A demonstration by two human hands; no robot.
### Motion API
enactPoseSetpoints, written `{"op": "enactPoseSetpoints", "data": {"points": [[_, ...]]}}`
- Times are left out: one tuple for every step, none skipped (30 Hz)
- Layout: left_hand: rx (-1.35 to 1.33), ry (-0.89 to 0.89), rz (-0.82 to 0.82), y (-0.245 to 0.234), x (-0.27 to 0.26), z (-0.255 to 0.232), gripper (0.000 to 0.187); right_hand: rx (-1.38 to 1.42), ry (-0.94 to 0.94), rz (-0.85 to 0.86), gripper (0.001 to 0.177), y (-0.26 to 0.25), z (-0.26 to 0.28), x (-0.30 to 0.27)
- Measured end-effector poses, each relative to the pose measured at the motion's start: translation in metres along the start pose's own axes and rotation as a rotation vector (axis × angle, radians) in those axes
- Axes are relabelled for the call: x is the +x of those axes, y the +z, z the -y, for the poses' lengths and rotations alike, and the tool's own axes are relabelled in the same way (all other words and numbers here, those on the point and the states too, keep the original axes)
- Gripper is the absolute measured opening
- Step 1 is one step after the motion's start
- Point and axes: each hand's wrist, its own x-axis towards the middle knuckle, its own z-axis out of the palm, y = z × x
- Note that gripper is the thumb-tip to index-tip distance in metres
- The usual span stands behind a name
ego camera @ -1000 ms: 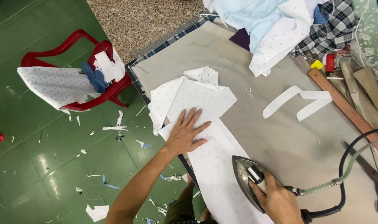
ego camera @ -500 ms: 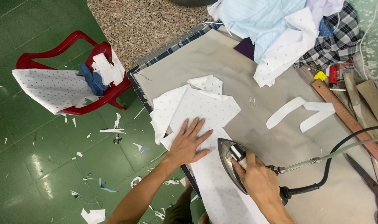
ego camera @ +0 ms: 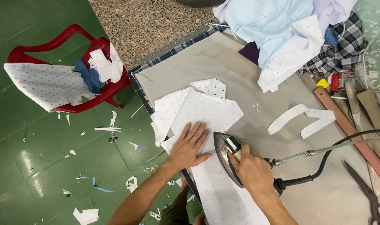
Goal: The person irons a white patterned fabric piece on a work table using a steam iron and a black pressing block. They repeatedly smooth, fold, and press the fabric, moving it around the table to reach different sections.
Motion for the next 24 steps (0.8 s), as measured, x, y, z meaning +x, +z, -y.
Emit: {"op": "enactPoseSetpoints", "data": {"points": [[-0.002, 0.001, -0.005, 0.001, -0.001, 0.0, 0.081, 0.005, 0.004, 0.022, 0.052, 0.0, 0.001, 0.002], [-0.003, 0.002, -0.006, 0.0, 0.0, 0.0, 0.081, 0.003, 0.005, 0.022, 0.052, -0.001, 0.002, 0.004], [-0.006, 0.0, -0.006, -0.001, 0.0, 0.0, 0.082, 0.011, 0.011, 0.035, 0.051, -0.003, 0.003, 0.007], [-0.008, -0.003, -0.005, -0.002, 0.0, -0.001, 0.083, 0.02, 0.017, 0.049, 0.051, -0.003, 0.005, 0.009], [-0.009, -0.004, -0.005, -0.002, 0.0, -0.001, 0.083, 0.019, 0.017, 0.05, 0.051, -0.005, 0.006, 0.012], [-0.008, -0.003, -0.007, -0.002, 0.0, -0.001, 0.083, 0.029, 0.006, 0.067, 0.049, -0.007, 0.008, 0.015], [-0.008, -0.002, -0.01, -0.003, 0.0, -0.001, 0.084, 0.038, -0.004, 0.084, 0.048, -0.009, 0.009, 0.018], [-0.009, -0.003, -0.01, 0.003, -0.001, 0.0, 0.084, 0.037, -0.005, 0.085, 0.048, -0.024, 0.015, 0.023], [-0.039, 0.002, -0.105, 0.008, -0.001, 0.0, 0.081, 0.038, 0.016, 0.182, 0.048, -0.038, 0.02, 0.027], [-0.068, 0.004, -0.199, 0.013, -0.003, 0.001, 0.08, 0.039, 0.036, 0.28, 0.05, -0.053, 0.027, 0.031], [-0.067, 0.001, -0.198, 0.017, -0.007, -0.001, 0.08, 0.04, 0.032, 0.282, 0.05, -0.056, 0.027, 0.033], [-0.004, 0.038, -0.261, 0.022, -0.01, -0.004, 0.078, 0.112, 0.035, 0.318, 0.052, -0.059, 0.026, 0.034], [0.058, 0.075, -0.324, 0.027, -0.013, -0.007, 0.077, 0.184, 0.037, 0.354, 0.053, -0.062, 0.025, 0.036], [0.056, 0.071, -0.323, 0.037, -0.019, -0.022, 0.077, 0.181, 0.036, 0.358, 0.053, -0.069, 0.024, 0.037], [0.042, 0.102, -0.381, 0.047, -0.025, -0.038, 0.078, 0.31, 0.036, 0.364, 0.057, -0.076, 0.024, 0.039], [0.028, 0.131, -0.437, 0.058, -0.033, -0.054, 0.08, 0.439, 0.037, 0.37, 0.062, -0.082, 0.023, 0.039], [0.025, 0.126, -0.436, 0.059, -0.043, -0.085, 0.08, 0.437, 0.036, 0.376, 0.062, -0.076, 0.014, 0.037], [-0.085, 0.228, -0.408, 0.06, -0.052, -0.116, 0.076, 0.583, 0.007, 0.338, 0.056, -0.07, 0.005, 0.036], [-0.194, 0.329, -0.378, 0.061, -0.062, -0.148, 0.074, 0.73, -0.022, 0.299, 0.053, -0.065, -0.003, 0.034], [-0.184, 0.322, -0.385, 0.051, -0.061, -0.175, 0.074, 0.727, -0.036, 0.298, 0.053, -0.065, -0.004, 0.035], [-0.268, 0.261, -0.411, 0.041, -0.059, -0.202, 0.056, 0.723, -0.027, 0.303, 0.053, -0.066, -0.004, 0.035], [-0.356, 0.193, -0.435, 0.031, -0.061, -0.232, 0.047, 0.721, -0.018, 0.316, 0.053, -0.065, -0.003, 0.033], [-0.348, 0.179, -0.439, 0.047, -0.064, -0.253, 0.047, 0.719, -0.031, 0.324, 0.053, -0.064, -0.001, 0.031], [-0.464, -0.012, -0.404, 0.063, -0.063, -0.271, 0.058, 0.675, -0.009, 0.343, 0.056, -0.065, 0.0, 0.031]]}}
